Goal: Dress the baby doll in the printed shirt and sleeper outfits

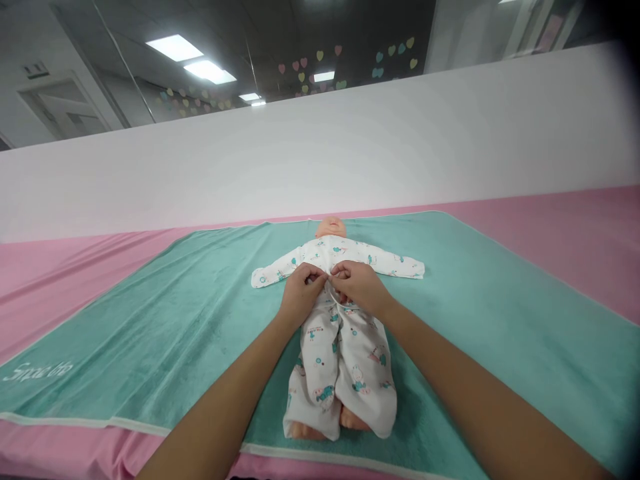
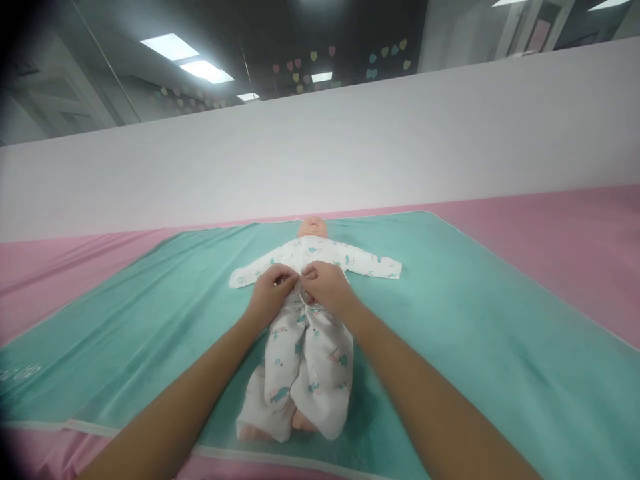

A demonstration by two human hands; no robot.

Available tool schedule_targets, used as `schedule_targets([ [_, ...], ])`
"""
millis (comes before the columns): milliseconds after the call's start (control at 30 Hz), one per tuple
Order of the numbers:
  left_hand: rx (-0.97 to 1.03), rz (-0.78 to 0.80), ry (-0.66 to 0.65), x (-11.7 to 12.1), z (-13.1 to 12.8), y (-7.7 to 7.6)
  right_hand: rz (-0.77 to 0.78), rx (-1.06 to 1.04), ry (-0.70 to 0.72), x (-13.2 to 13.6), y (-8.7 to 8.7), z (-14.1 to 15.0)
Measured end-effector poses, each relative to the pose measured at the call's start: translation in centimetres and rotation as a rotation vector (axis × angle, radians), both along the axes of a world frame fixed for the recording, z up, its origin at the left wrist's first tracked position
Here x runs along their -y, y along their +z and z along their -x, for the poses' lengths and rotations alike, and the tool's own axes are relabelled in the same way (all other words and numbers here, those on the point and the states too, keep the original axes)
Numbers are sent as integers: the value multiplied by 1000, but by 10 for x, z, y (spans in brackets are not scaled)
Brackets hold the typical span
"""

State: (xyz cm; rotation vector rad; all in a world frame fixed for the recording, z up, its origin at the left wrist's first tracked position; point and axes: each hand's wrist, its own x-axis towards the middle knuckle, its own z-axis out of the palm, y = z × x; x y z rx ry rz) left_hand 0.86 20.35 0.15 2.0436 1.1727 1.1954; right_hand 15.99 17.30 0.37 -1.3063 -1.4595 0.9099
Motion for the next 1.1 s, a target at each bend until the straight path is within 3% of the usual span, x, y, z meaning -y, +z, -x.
schedule_targets([
  [200, -17, -7, -2, 3, -1, 3, -61, 66, -84, -1, -3, 5],
  [633, 58, 51, 8, 0, 0, -3, 16, -61, 16, -7, -4, -2],
  [1100, 74, 51, -31, 5, 1, 0, -42, -51, 3, 2, 0, 1],
])
